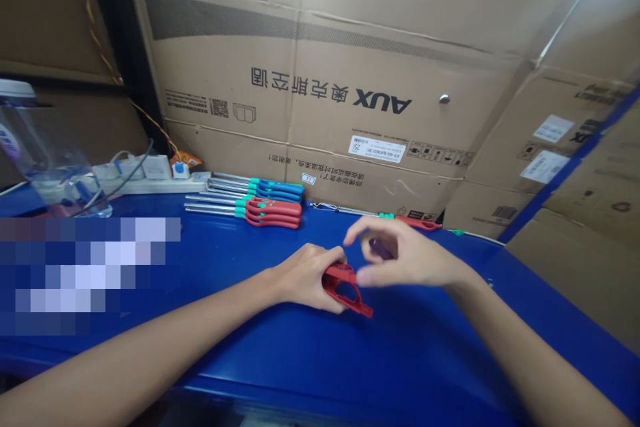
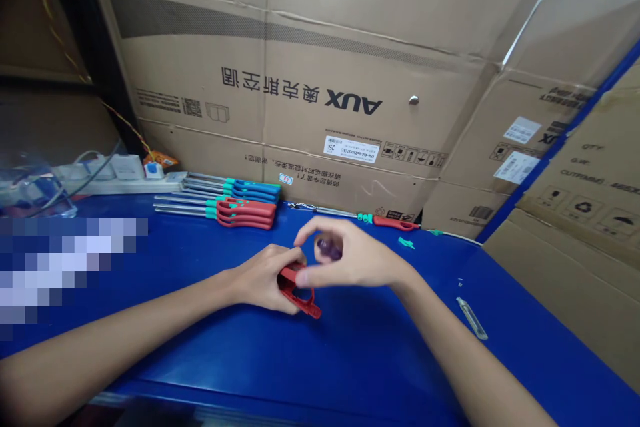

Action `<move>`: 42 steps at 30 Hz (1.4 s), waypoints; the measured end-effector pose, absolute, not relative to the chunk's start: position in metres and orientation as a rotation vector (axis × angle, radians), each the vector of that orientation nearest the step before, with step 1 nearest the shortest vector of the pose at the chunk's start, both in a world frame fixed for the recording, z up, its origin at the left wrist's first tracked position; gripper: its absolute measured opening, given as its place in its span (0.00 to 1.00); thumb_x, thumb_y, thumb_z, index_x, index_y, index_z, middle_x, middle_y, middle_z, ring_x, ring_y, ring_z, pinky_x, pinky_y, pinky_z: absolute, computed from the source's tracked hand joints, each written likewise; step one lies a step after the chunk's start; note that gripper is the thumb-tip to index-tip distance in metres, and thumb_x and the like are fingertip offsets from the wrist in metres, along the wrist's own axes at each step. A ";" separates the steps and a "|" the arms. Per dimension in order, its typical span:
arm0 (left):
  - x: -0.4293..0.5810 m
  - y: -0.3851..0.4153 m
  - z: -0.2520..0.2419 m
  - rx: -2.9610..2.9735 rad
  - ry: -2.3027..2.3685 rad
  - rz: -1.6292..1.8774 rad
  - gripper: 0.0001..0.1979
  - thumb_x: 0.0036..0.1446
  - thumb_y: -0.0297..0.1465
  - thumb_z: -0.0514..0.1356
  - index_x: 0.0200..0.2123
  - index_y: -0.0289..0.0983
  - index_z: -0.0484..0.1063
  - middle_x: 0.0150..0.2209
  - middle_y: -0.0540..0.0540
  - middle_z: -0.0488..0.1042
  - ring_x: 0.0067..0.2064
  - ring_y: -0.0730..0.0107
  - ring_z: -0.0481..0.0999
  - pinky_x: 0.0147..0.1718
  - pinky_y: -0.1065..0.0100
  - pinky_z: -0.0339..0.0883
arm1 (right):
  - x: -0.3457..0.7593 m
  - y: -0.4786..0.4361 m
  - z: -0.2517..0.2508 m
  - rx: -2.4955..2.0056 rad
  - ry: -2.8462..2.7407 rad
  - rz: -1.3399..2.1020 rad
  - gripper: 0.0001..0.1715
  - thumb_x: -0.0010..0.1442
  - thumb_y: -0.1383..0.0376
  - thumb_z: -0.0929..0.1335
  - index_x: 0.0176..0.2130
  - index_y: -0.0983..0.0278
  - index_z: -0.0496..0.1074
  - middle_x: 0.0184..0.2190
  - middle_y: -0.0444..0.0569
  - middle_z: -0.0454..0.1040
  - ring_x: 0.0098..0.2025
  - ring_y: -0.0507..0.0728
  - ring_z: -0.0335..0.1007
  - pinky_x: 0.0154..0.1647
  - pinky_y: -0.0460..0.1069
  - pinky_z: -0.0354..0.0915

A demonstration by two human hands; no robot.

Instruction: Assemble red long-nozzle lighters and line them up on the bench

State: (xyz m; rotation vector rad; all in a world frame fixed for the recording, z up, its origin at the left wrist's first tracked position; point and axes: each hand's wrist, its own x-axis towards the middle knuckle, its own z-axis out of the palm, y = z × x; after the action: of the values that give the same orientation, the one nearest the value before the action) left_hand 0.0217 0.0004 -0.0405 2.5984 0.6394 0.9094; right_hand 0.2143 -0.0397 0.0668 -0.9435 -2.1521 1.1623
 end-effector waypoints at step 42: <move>0.013 0.011 -0.030 2.745 1.103 0.628 0.44 0.44 0.58 0.63 0.57 0.38 0.56 0.42 0.42 0.71 0.45 0.52 0.72 0.45 0.55 0.63 | 0.243 0.000 -0.030 -1.212 -2.407 0.102 0.15 0.54 0.73 0.68 0.42 0.66 0.77 0.36 0.52 0.80 0.34 0.55 0.75 0.37 0.48 0.67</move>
State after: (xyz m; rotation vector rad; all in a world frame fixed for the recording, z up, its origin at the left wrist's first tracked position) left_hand 0.0133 0.0115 -0.0297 2.7448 1.1032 0.6278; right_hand 0.2429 -0.0003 -0.0300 -1.2125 -2.4070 0.1016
